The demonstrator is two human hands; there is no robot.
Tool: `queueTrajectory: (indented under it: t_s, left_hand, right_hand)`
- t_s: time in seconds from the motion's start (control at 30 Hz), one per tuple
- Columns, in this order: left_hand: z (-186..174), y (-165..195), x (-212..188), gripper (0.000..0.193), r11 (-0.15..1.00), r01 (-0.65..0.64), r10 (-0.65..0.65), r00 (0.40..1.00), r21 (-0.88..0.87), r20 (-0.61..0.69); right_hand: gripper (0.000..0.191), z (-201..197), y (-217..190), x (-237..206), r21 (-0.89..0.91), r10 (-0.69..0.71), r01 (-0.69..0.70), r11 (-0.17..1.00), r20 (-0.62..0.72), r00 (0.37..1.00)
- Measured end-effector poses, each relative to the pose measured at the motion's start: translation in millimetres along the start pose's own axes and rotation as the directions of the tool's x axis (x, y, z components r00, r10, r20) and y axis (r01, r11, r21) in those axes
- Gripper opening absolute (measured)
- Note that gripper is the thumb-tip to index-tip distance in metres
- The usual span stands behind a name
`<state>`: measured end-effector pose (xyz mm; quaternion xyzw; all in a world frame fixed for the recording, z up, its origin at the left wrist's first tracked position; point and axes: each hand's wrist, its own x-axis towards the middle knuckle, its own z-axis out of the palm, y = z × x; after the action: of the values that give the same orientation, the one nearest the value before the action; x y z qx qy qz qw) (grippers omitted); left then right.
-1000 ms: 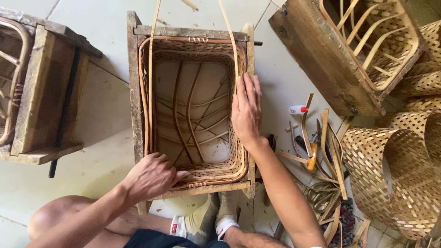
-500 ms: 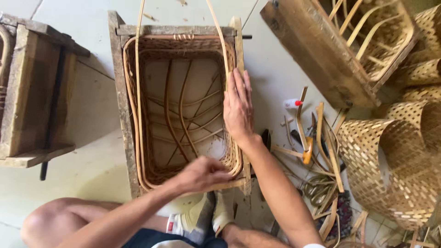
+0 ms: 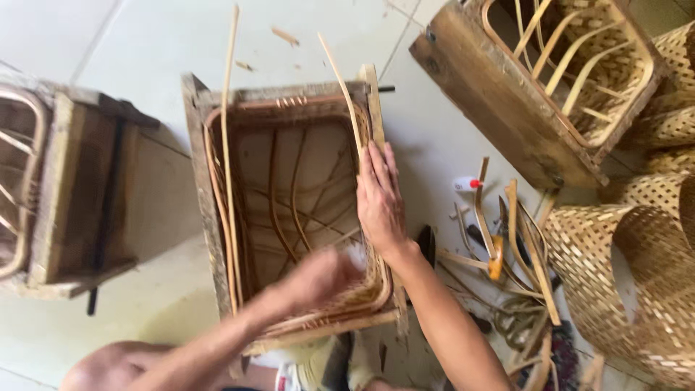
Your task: The person assembles a rectangular woven basket using a wooden mold. They apply glue to the basket's rim, insert and secure bamboo strips with a hammer and pliers, and trim excess material with scissors.
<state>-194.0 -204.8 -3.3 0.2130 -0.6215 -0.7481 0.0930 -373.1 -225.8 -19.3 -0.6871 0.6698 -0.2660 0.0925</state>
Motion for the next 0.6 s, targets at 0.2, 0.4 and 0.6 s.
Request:
queueTrajectory:
  t_s: [0.2,0.4,0.6]
  left_hand:
    - [-199.5,75.0,107.5,0.056,0.009,0.173,0.721,0.681,0.985,-0.126]
    - [-239.7,108.1,127.1,0.027,0.072,0.067,0.218,0.973,0.995,-0.082]
    - [-165.4,50.8,35.1,0.025,0.189,0.385,0.55,0.721,0.903,-0.422]
  right_hand:
    - [0.053,10.2,1.7,1.8,-0.072,0.03,-0.03,0.997,0.004,1.0]
    - [0.059,3.9,-3.8,8.4,0.072,0.041,-0.038,0.997,-0.036,0.999]
    - [0.105,-12.7,-3.5,17.4,0.33,0.404,-0.454,0.827,0.211,0.89]
